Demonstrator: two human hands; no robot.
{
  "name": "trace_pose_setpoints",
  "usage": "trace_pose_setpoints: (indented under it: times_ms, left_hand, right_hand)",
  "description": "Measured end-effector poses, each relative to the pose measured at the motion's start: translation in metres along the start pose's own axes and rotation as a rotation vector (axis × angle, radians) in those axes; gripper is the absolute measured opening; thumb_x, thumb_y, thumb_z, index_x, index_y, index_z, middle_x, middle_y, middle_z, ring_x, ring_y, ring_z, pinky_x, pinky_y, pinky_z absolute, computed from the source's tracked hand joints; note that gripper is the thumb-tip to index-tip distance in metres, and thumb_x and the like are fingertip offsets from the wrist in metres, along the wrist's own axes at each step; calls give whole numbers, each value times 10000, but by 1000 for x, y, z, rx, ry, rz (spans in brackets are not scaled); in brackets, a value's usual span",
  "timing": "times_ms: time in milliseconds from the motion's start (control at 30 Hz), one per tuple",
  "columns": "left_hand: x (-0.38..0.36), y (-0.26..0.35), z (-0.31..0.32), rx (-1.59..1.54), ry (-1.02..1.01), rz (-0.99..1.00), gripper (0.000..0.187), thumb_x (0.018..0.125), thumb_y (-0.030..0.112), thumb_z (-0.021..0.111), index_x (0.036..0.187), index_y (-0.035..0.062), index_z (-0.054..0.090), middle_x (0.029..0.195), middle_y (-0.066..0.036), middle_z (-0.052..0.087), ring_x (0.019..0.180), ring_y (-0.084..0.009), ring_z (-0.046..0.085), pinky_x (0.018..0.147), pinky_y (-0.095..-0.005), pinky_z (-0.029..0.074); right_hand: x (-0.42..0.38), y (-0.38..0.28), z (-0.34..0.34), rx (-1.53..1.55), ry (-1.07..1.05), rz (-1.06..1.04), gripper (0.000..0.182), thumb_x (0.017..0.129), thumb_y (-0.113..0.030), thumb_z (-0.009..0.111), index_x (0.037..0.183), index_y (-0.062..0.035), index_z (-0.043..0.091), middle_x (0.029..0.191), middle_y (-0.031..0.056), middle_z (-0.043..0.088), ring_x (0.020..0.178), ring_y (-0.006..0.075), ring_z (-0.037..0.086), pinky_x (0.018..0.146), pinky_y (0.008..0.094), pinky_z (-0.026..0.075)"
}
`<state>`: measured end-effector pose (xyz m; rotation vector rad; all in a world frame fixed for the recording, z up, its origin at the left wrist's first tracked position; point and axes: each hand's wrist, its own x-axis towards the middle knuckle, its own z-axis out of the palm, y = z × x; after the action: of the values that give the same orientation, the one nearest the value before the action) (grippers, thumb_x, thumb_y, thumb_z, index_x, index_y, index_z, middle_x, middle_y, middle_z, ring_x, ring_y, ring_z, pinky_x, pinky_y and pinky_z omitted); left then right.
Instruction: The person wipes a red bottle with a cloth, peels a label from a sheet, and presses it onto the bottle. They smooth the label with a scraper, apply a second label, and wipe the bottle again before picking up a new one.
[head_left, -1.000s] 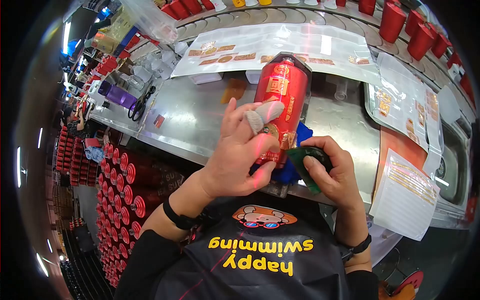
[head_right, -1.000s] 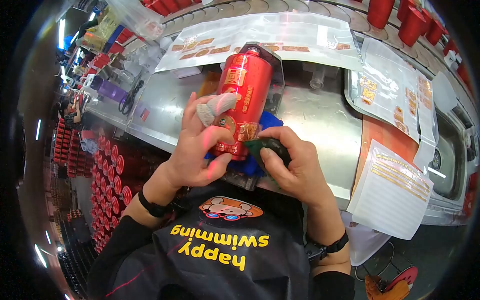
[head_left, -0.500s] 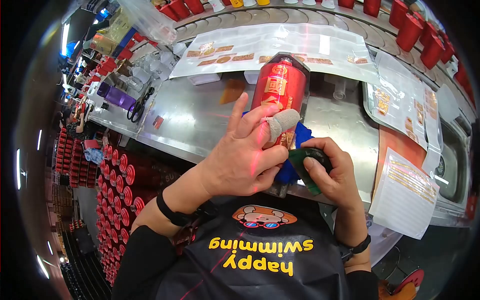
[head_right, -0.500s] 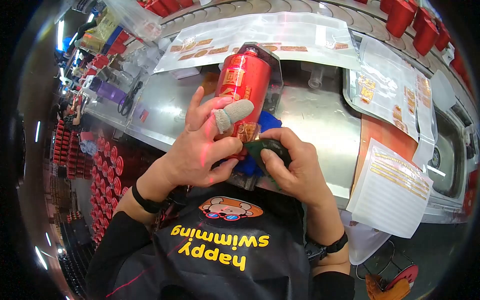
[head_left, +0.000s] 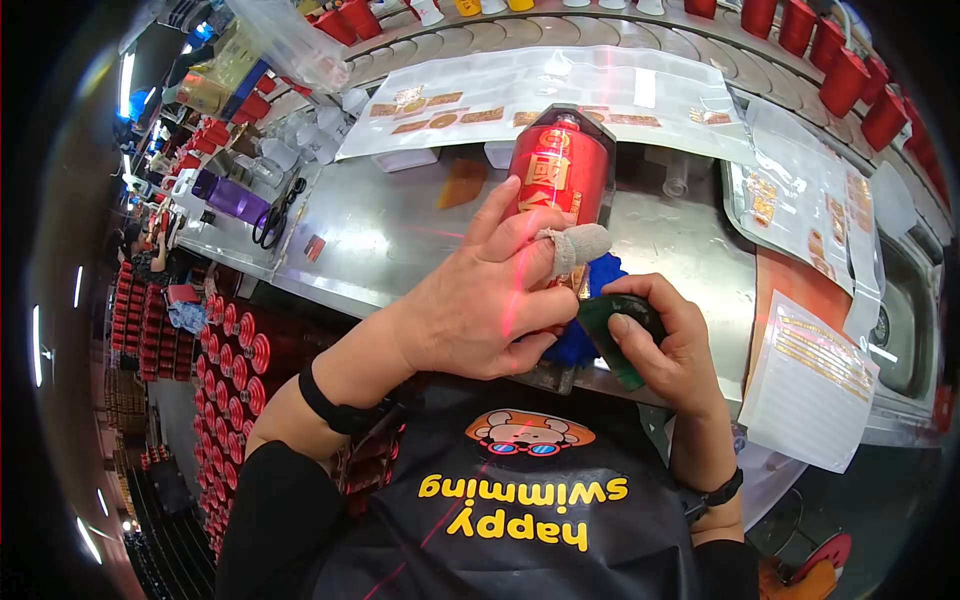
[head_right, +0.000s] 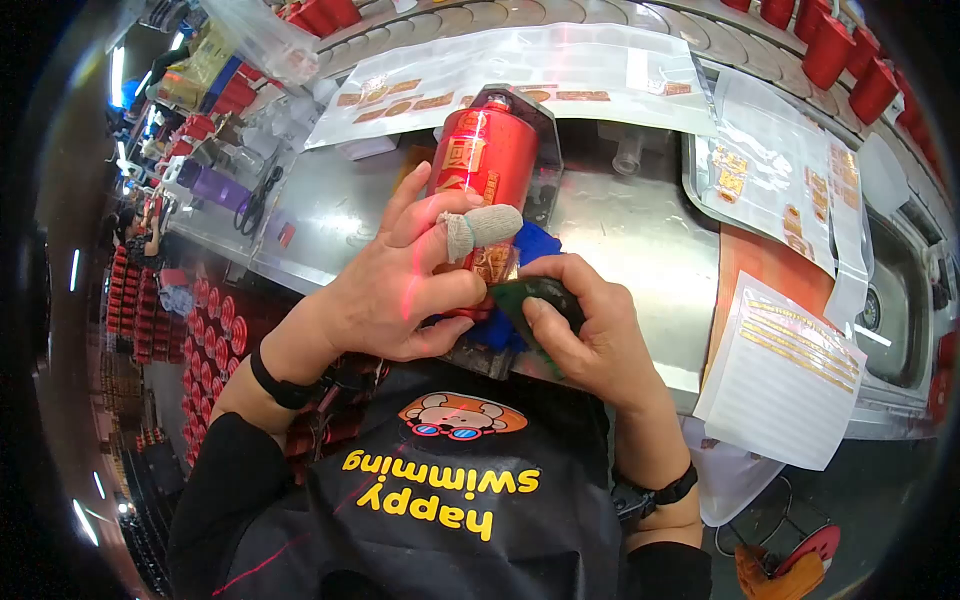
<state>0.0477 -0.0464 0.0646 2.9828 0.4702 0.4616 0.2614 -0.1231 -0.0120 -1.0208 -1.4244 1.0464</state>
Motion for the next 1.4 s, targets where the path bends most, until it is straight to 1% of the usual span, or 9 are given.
trace_pose_setpoints:
  times_ms: [200, 300, 433, 733, 833, 1033, 1233, 1333, 1400]
  left_hand:
    - [-15, -11, 0, -265, 156, -137, 268, 724, 101, 694, 964, 102, 575, 1361, -179, 509, 1252, -397, 444, 1157, -589, 168]
    - [-26, -12, 18, -252, 325, -230, 297, 754, 91, 679, 1017, 77, 541, 1337, -227, 511, 1233, -418, 439, 1146, -577, 180]
    - [-26, 1, 33, -255, 382, -360, 341, 786, 119, 686, 1085, 78, 527, 1380, -264, 450, 1258, -455, 412, 1153, -586, 139]
    - [-29, 5, 37, -176, 336, -292, 418, 807, 182, 704, 1169, 86, 518, 1424, -265, 403, 1309, -445, 365, 1159, -596, 111]
    - [-40, -5, 40, -427, 401, -302, 426, 833, 198, 689, 1202, 75, 515, 1441, -263, 396, 1295, -432, 376, 1151, -561, 154]
    - [-34, -2, 45, -355, 452, -380, 480, 843, 207, 680, 1260, 68, 486, 1475, -272, 366, 1305, -427, 360, 1112, -498, 230]
    - [-34, 2, 43, -327, 354, -409, 523, 825, 197, 688, 1285, 81, 468, 1490, -275, 339, 1329, -440, 328, 1114, -499, 226]
    - [-33, 0, 44, -325, 411, -346, 510, 855, 210, 676, 1297, 68, 465, 1489, -274, 340, 1326, -422, 337, 1115, -496, 225]
    - [-40, -6, 51, -460, 458, -358, 500, 882, 213, 661, 1311, 54, 459, 1485, -267, 346, 1320, -406, 346, 1113, -483, 236]
  right_hand:
    - [0, 1, 3, 102, -63, 88, 233, 891, -95, 626, 1104, -1, 610, 838, 65, 662, 748, 112, 609, 687, 267, 497]
    - [2, 1, 9, 101, -64, 71, 238, 896, -105, 627, 1111, -6, 610, 850, 54, 658, 761, 103, 601, 690, 264, 496]
    - [3, 1, 14, 160, -69, 112, 242, 900, -107, 627, 1120, -9, 610, 881, 51, 656, 785, 93, 595, 701, 257, 496]
    - [-2, -1, 16, 205, -65, 163, 235, 903, -100, 627, 1121, -13, 609, 914, 41, 656, 825, 86, 597, 728, 245, 495]
    - [-3, -1, 15, 181, -46, 186, 238, 907, -106, 628, 1125, -13, 608, 922, 43, 660, 829, 90, 599, 736, 249, 496]
    - [-1, -1, 20, 173, -16, 132, 247, 906, -126, 633, 1123, -11, 609, 923, 42, 664, 827, 97, 601, 744, 259, 496]
    - [-5, -2, 17, 148, -60, 153, 260, 909, -112, 630, 1145, -7, 600, 917, 46, 662, 822, 94, 598, 738, 256, 493]
    - [-7, -2, 17, 151, -34, 136, 252, 919, -104, 627, 1150, -5, 599, 932, 44, 663, 820, 92, 597, 735, 248, 488]
    - [-13, -4, 10, 59, 40, 85, 249, 933, -77, 605, 1169, 3, 600, 969, 62, 677, 844, 105, 618, 762, 255, 498]
